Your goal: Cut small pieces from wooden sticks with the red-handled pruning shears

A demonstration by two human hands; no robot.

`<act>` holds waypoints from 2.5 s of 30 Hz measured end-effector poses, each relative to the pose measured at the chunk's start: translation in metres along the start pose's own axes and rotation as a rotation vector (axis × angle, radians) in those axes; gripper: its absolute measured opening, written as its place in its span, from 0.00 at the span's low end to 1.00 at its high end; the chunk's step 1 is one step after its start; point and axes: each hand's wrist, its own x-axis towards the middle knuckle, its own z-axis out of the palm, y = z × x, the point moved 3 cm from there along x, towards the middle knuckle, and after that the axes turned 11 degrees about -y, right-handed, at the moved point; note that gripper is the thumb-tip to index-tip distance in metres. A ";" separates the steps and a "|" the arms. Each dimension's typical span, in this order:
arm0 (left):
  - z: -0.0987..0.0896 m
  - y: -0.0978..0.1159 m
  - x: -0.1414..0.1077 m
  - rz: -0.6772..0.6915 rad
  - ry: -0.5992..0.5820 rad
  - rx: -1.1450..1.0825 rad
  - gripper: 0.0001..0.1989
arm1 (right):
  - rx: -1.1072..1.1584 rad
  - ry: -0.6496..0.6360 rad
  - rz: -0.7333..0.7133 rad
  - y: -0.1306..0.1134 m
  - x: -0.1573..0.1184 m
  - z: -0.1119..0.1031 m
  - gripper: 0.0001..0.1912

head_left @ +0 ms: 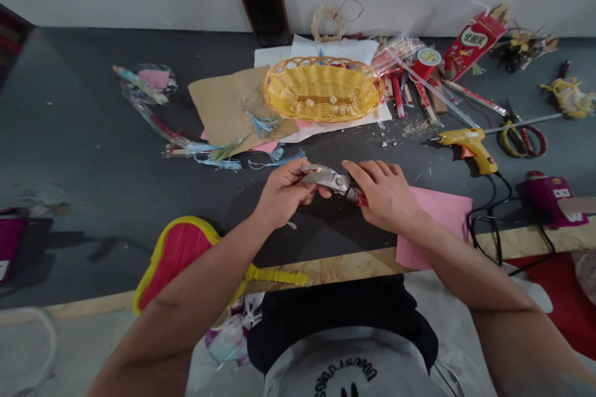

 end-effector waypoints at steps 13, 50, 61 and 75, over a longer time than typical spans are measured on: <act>0.002 0.007 -0.001 -0.063 -0.169 -0.054 0.17 | 0.027 0.017 -0.072 0.004 0.000 -0.001 0.38; -0.014 0.003 0.007 0.019 0.093 0.054 0.20 | 0.248 0.289 0.183 0.040 0.006 -0.008 0.21; -0.015 0.009 0.011 0.159 0.159 0.071 0.20 | -0.045 -0.019 0.214 0.057 0.004 -0.015 0.27; -0.021 0.011 0.012 0.160 0.131 0.001 0.22 | 0.001 0.006 0.221 0.068 0.052 -0.026 0.21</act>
